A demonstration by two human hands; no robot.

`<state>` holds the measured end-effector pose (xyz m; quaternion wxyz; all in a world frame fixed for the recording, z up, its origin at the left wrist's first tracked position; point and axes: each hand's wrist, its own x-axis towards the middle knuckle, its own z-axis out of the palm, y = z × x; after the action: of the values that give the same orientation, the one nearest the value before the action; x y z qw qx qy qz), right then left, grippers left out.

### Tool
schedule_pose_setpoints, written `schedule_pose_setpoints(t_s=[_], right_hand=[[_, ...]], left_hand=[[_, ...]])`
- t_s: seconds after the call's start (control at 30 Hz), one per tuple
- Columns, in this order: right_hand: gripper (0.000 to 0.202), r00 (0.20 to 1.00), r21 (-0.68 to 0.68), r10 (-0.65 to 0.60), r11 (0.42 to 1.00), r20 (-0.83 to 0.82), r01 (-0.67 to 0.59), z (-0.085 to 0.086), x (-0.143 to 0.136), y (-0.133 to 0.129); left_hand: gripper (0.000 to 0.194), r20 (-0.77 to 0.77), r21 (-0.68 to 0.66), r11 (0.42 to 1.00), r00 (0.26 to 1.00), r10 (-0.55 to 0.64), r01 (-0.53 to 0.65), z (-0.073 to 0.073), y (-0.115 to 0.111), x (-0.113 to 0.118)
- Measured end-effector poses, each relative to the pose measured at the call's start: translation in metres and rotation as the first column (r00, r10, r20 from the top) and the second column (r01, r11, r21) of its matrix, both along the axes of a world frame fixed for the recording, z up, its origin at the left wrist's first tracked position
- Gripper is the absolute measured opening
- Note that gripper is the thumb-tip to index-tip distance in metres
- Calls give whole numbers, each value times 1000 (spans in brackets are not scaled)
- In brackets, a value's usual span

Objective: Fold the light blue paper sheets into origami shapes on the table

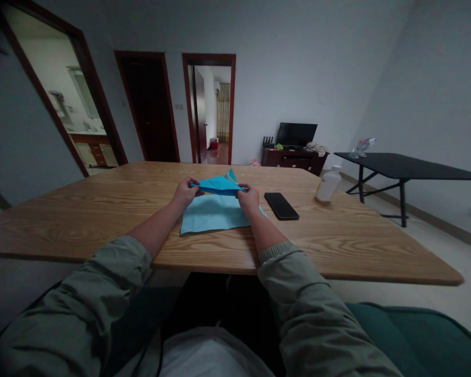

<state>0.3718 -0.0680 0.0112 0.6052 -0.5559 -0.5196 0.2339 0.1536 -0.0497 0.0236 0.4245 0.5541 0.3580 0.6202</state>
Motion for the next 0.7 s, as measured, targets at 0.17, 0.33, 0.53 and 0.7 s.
schedule_pose_setpoints(t_s=[0.17,0.33,0.53,0.7], right_hand=[[42,985,91,17,995,172,-33,-3,4,1],[45,958,167,58,980,280,-108,-2,4,-3],[55,962,175,192,958,195,-227,3,1,-7],[47,954,107,98,985,283,-133,5,-2,-13]], left_hand=[[22,26,-117,985,992,-123,126,4,-4,-6],[32,85,-182,945,962,-260,271,12,-10,-19],[59,-130,-319,921,953,-275,223,10,-10,-27],[62,-240,-396,856,863,-445,332,4,-10,-24]])
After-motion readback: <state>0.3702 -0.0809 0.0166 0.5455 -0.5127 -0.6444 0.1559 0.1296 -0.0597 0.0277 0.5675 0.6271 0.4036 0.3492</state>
